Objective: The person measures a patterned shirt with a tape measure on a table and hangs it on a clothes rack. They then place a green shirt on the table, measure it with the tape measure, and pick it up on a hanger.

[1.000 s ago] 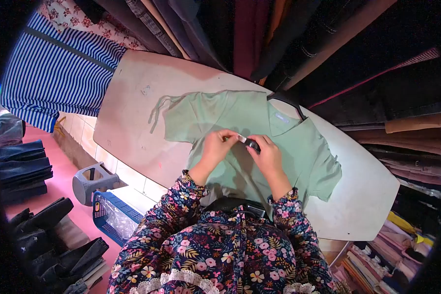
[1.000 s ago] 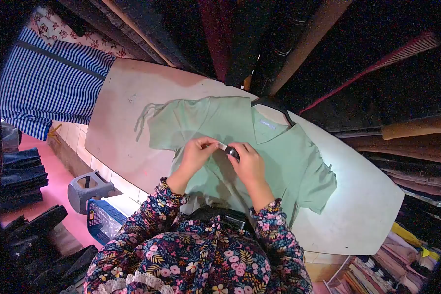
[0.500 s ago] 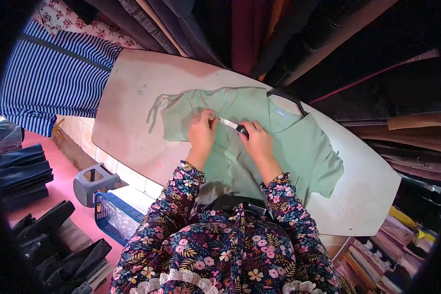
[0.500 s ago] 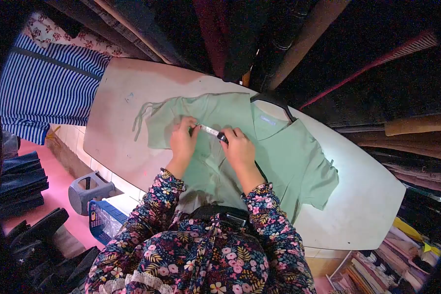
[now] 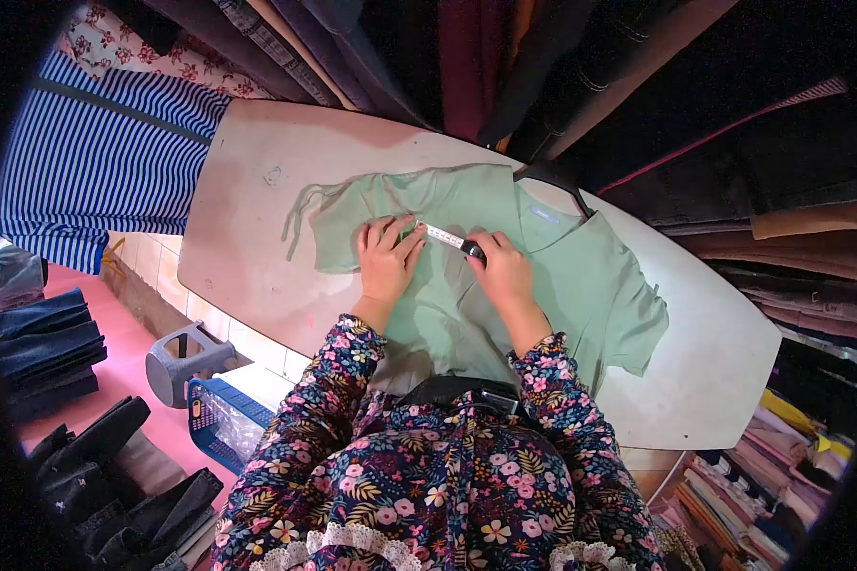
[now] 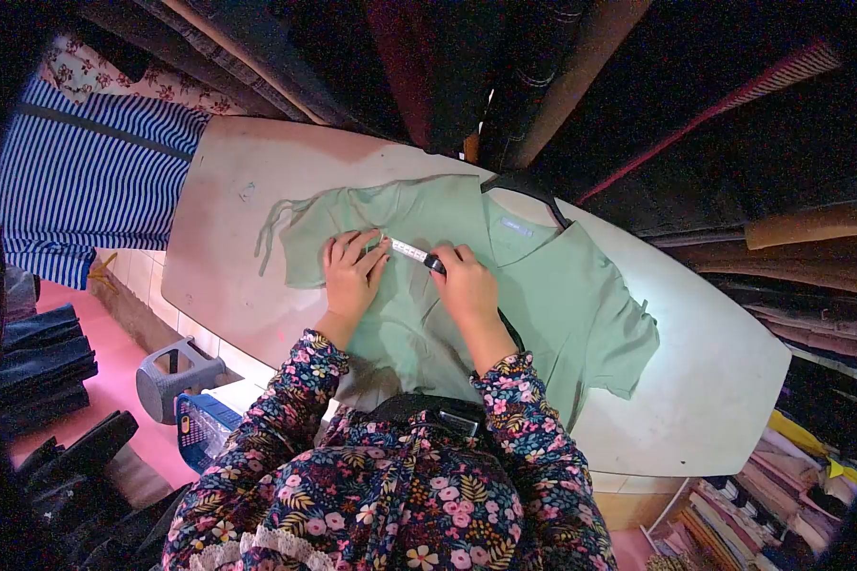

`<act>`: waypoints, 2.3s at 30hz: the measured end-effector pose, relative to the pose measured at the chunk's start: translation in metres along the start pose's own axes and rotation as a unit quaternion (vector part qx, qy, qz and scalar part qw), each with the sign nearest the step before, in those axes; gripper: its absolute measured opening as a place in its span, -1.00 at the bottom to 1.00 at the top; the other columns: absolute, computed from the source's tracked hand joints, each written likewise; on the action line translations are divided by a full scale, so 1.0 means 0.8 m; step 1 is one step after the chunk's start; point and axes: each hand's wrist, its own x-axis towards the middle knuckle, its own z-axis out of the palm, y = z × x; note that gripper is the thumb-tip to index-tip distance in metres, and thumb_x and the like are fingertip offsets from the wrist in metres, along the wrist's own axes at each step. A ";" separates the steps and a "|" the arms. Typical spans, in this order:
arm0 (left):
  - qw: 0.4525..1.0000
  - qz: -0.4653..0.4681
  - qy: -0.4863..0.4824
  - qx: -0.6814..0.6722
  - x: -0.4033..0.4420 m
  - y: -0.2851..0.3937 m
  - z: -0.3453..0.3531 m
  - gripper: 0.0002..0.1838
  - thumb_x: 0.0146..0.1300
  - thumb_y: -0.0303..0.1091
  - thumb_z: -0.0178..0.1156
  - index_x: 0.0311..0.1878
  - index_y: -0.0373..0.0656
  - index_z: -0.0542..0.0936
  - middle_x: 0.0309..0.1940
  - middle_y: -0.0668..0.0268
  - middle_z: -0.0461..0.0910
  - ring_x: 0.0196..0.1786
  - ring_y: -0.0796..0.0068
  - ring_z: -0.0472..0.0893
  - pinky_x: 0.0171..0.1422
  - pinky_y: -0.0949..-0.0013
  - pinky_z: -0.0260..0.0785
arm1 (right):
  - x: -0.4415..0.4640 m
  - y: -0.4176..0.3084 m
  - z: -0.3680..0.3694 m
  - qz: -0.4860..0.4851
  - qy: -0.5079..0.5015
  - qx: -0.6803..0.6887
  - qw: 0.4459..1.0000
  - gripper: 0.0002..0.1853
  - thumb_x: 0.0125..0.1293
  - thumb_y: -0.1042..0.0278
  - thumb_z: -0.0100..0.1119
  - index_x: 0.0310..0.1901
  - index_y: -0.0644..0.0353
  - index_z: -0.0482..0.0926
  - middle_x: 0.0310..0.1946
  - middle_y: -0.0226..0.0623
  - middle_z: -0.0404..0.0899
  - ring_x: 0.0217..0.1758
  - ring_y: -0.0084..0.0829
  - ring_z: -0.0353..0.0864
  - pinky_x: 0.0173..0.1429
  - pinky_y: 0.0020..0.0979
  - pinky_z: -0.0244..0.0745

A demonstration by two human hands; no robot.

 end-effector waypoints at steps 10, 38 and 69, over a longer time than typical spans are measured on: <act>1.000 0.002 0.008 -0.012 0.001 0.000 0.001 -0.76 0.06 -0.30 0.29 -0.15 0.10 0.68 -0.01 0.46 0.54 0.11 0.31 0.42 0.28 -0.07 0.14 | -0.016 0.015 -0.023 0.044 0.002 -0.003 0.999 -0.73 0.04 0.38 0.32 -0.17 -0.02 0.56 -0.31 -0.28 0.55 -0.30 -0.13 0.62 -0.28 -0.18 0.54; 1.000 0.018 0.014 0.002 0.001 -0.002 0.005 -0.75 0.04 -0.33 0.29 -0.16 0.10 0.67 -0.02 0.47 0.54 0.09 0.27 0.43 0.24 -0.18 0.18 | -0.074 0.085 -0.089 0.160 0.044 -0.003 0.986 -0.68 -0.04 0.46 0.38 -0.18 0.03 0.64 -0.29 -0.29 0.59 -0.24 -0.17 0.60 -0.19 -0.23 0.49; 0.999 0.033 0.011 0.013 0.001 -0.003 0.008 -0.76 0.06 -0.34 0.27 -0.16 0.09 0.67 -0.02 0.45 0.54 0.09 0.28 0.44 0.25 -0.06 0.18 | -0.149 0.177 -0.165 0.279 0.084 -0.017 0.956 -0.66 -0.09 0.52 0.41 -0.19 0.10 0.66 -0.31 -0.13 0.63 -0.25 -0.15 0.62 -0.15 -0.27 0.49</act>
